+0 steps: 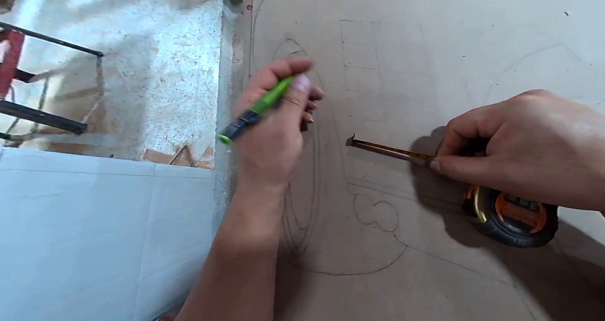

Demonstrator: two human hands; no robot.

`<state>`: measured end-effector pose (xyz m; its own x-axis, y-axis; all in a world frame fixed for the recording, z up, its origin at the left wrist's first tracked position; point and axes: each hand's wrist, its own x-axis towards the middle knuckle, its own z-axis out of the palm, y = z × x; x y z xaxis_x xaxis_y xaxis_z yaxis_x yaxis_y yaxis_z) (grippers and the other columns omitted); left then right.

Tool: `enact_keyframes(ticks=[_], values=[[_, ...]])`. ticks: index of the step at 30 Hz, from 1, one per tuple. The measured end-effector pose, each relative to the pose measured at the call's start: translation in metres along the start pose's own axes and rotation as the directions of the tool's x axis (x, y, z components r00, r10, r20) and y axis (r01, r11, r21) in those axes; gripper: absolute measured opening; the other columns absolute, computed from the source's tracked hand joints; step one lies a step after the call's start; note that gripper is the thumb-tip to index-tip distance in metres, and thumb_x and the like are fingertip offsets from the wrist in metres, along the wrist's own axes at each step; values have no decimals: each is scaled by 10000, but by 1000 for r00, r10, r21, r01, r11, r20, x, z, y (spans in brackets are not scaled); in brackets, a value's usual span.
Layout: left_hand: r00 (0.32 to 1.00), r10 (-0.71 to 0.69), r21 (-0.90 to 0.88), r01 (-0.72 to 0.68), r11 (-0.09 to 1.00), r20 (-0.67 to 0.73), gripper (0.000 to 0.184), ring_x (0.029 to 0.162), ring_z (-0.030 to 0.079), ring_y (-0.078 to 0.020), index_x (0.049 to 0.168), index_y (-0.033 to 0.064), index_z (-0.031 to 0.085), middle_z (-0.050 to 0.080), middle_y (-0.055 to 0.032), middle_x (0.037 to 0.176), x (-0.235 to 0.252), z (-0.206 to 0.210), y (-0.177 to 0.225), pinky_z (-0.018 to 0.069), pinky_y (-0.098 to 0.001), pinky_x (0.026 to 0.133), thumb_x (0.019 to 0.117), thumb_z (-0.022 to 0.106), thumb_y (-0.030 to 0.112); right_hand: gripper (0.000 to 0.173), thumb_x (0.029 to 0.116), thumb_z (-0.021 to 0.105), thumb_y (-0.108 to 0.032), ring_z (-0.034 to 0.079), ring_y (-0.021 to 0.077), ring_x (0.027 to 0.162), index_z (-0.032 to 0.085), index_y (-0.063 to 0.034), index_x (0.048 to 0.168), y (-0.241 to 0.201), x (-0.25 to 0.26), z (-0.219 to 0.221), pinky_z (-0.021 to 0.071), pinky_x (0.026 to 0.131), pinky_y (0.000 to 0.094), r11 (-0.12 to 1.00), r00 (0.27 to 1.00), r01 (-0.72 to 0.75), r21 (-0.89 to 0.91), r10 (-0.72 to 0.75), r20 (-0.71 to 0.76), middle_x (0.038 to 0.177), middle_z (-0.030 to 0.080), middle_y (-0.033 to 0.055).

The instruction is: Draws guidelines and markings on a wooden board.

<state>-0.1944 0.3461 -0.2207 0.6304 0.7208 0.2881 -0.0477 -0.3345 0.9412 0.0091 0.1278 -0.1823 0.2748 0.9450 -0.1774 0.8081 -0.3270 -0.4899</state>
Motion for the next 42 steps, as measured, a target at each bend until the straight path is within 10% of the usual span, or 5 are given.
enact_keyframes(ticks=[6, 13, 18, 42], values=[[972, -93, -105, 72, 992, -215, 359, 703, 693, -158, 1154, 8, 705, 726, -53, 843, 5, -6, 0, 586, -278, 590, 1119, 450, 258, 192, 874, 719, -430, 528, -4, 450, 679, -365, 698, 1, 0, -1, 406, 351, 269, 1000, 1000, -9, 11, 9, 15, 567, 596, -157], [956, 21, -247, 55, 967, 292, 107, 716, 693, -174, 1036, 8, 650, 713, -101, 892, -5, -14, 2, 612, -313, 621, 943, 648, 60, 185, 877, 741, -421, 545, 0, 466, 696, -364, 706, -1, -1, -1, 425, 369, 276, 999, 999, -27, 18, 27, 16, 578, 612, -155], [931, -55, 82, 27, 996, 361, 47, 604, 648, -87, 845, 130, 683, 723, 1, 792, -14, -4, 15, 529, -236, 495, 835, 699, 87, 196, 888, 745, -409, 552, 7, 469, 695, -357, 706, 1, -1, -2, 429, 373, 283, 1000, 1000, -11, 18, 11, 17, 579, 616, -152], [937, -50, 109, 12, 994, 346, 46, 638, 688, -108, 863, 120, 692, 734, -7, 817, -15, 1, 14, 586, -255, 530, 848, 701, 77, 202, 892, 743, -395, 522, 2, 452, 689, -341, 705, 0, 0, -2, 391, 363, 263, 1000, 1000, -2, 5, 2, 17, 562, 592, -147]])
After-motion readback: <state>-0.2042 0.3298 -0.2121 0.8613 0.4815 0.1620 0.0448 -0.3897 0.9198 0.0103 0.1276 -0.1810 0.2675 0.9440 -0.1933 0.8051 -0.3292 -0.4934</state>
